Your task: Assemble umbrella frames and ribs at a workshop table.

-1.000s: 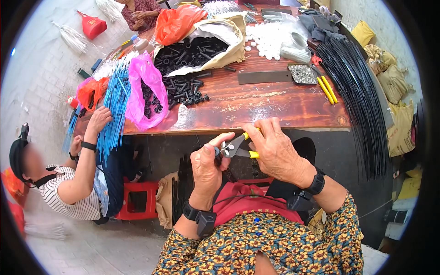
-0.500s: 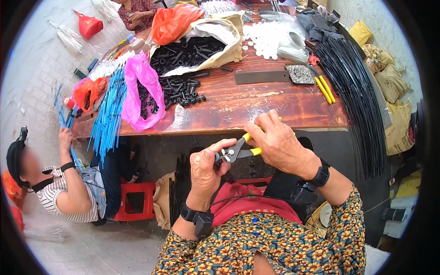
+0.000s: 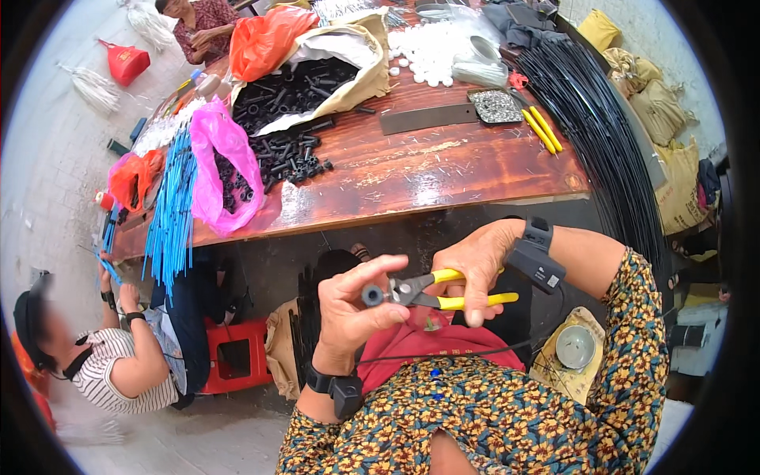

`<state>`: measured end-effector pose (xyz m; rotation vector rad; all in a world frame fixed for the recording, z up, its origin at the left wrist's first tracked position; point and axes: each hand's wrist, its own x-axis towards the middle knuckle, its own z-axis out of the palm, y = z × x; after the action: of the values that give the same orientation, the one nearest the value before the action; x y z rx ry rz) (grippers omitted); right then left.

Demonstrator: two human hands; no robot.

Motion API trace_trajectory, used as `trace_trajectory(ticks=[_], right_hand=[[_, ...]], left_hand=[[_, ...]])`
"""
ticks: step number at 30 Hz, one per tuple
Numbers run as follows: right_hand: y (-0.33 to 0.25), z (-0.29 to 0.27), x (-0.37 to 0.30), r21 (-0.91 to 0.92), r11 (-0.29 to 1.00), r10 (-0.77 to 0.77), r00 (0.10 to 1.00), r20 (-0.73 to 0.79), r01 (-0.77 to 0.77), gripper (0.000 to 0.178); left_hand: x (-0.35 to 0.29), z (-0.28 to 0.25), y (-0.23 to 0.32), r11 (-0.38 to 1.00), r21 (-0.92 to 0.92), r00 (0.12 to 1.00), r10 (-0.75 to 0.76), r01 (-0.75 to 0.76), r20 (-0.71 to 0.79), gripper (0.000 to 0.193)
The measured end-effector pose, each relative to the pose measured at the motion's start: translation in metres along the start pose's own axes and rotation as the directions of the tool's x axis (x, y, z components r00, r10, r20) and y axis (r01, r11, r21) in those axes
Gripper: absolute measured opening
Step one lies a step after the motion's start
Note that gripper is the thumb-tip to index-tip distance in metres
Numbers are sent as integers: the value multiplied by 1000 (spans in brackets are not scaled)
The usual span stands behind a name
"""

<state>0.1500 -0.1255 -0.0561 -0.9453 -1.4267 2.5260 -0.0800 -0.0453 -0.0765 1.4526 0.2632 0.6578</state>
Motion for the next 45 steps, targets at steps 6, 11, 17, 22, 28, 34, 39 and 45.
trace_trajectory(ticks=[6,11,17,22,28,34,39,45], right_hand=[[-14,51,2,-782,262,-774,362,-520,-565,53],[7,27,-9,-901,393,-793,429,-433,-182,37],[21,19,3,134,978,-170,981,90,157,51],[-8,62,-9,-732,161,-840,298,-454,-662,50],[11,36,-18,125,981,-106,953,-284,147,50],[-4,56,-27,-822,484,-644,513,-568,-302,52],[11,39,-30,-880,184,-876,333,-348,-437,41],[17,33,-23,-34,992,-127,960,-248,123,47]], left_hand=[[11,-5,1,999,-11,995,39,-40,-89,45],[6,-7,4,996,-76,997,-29,34,65,68],[8,2,7,999,-39,995,-26,30,98,56],[10,0,6,999,39,999,-21,23,-33,39],[10,-1,8,980,-129,988,-141,148,64,54],[11,1,16,994,-10,995,-105,105,1,47],[12,1,10,984,-122,989,-120,131,89,62],[16,1,8,1000,-15,987,-12,15,161,53]])
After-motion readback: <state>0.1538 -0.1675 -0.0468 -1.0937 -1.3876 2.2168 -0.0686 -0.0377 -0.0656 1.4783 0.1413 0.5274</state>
